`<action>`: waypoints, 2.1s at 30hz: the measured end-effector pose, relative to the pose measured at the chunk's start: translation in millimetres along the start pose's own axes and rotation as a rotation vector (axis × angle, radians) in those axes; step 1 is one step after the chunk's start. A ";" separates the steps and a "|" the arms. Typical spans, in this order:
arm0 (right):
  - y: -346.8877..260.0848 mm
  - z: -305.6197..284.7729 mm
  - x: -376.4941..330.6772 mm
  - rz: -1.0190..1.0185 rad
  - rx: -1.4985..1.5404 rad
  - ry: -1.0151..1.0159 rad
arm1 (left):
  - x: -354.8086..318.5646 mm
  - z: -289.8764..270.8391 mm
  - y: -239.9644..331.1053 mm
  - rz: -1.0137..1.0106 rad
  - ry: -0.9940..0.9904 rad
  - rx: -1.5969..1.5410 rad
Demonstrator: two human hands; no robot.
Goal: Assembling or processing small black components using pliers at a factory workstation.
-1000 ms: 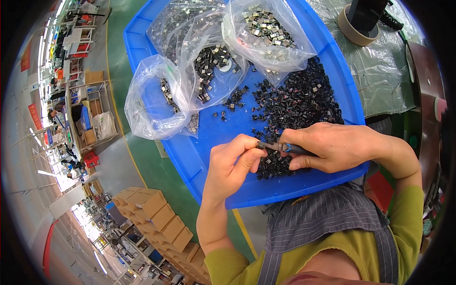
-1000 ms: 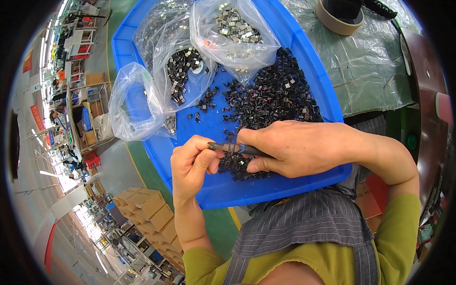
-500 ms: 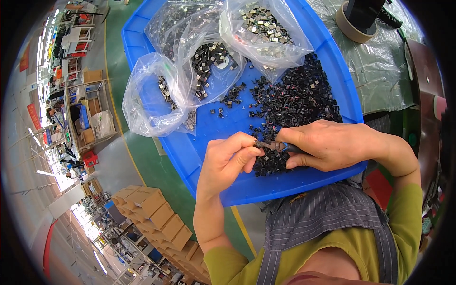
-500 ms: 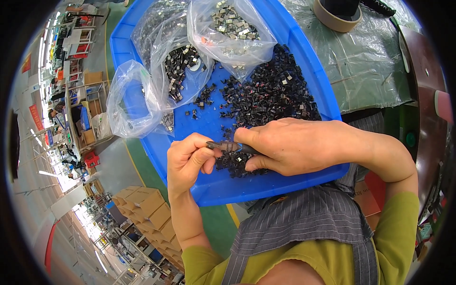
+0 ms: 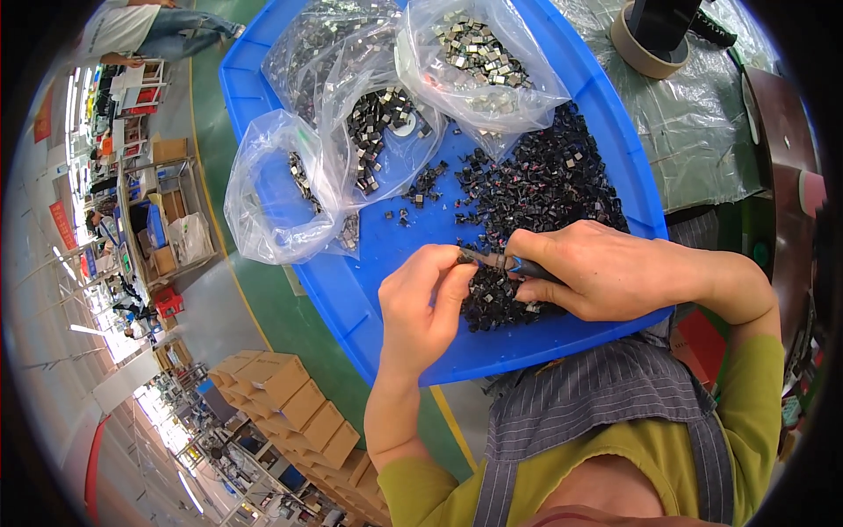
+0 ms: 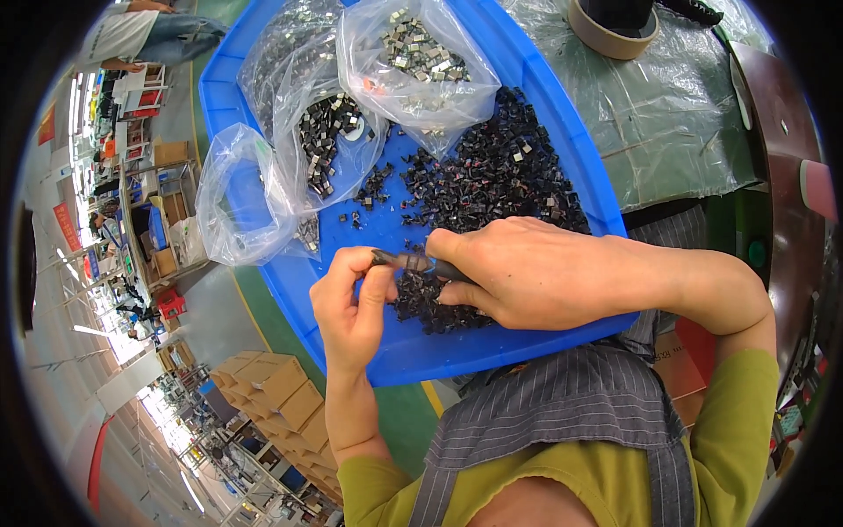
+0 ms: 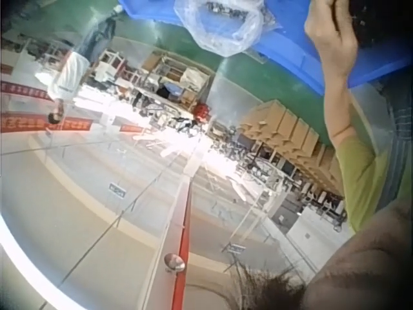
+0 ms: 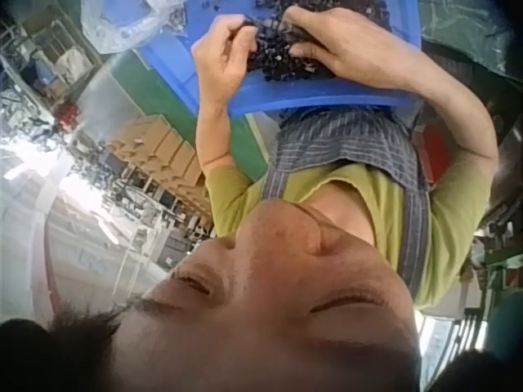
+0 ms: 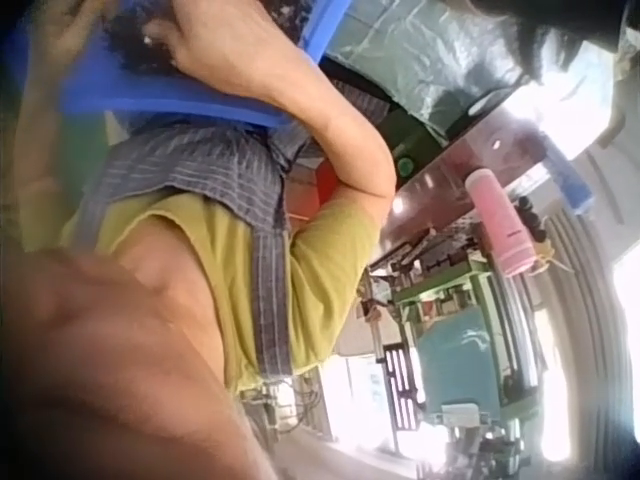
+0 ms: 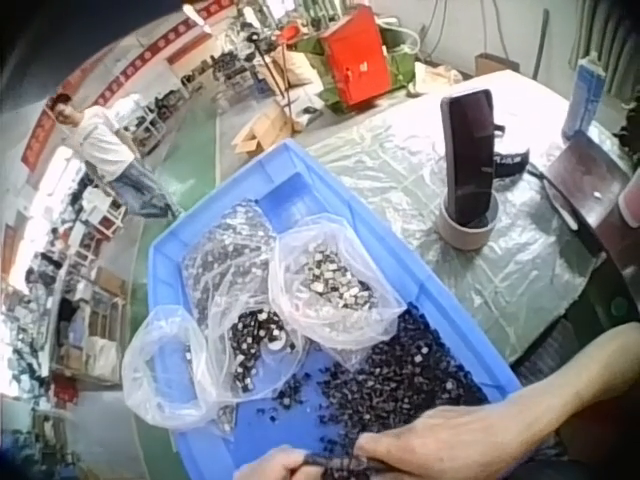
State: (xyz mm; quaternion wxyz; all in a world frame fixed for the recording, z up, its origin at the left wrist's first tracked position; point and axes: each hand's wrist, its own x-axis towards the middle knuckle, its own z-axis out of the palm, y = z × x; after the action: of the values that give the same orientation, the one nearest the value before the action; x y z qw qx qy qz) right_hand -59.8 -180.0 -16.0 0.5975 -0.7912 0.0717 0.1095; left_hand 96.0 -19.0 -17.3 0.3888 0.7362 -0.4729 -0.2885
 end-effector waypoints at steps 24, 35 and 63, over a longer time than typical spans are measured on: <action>5.7 -6.5 -1.7 -0.112 -0.206 -0.030 | 2.3 2.7 -6.5 0.435 0.024 0.529; 9.6 8.1 2.7 -0.236 -0.266 0.167 | 2.1 -9.2 -2.6 -0.306 -0.397 -0.987; 2.0 -2.0 3.9 -0.026 0.166 -0.056 | -8.9 10.7 7.9 0.054 0.082 -0.464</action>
State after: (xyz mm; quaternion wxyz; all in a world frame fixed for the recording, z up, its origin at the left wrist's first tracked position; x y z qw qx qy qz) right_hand -56.3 -182.4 -18.3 0.6642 -0.7363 0.0535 0.1173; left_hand 80.3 -16.0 -15.7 0.5741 0.6251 -0.3972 -0.3490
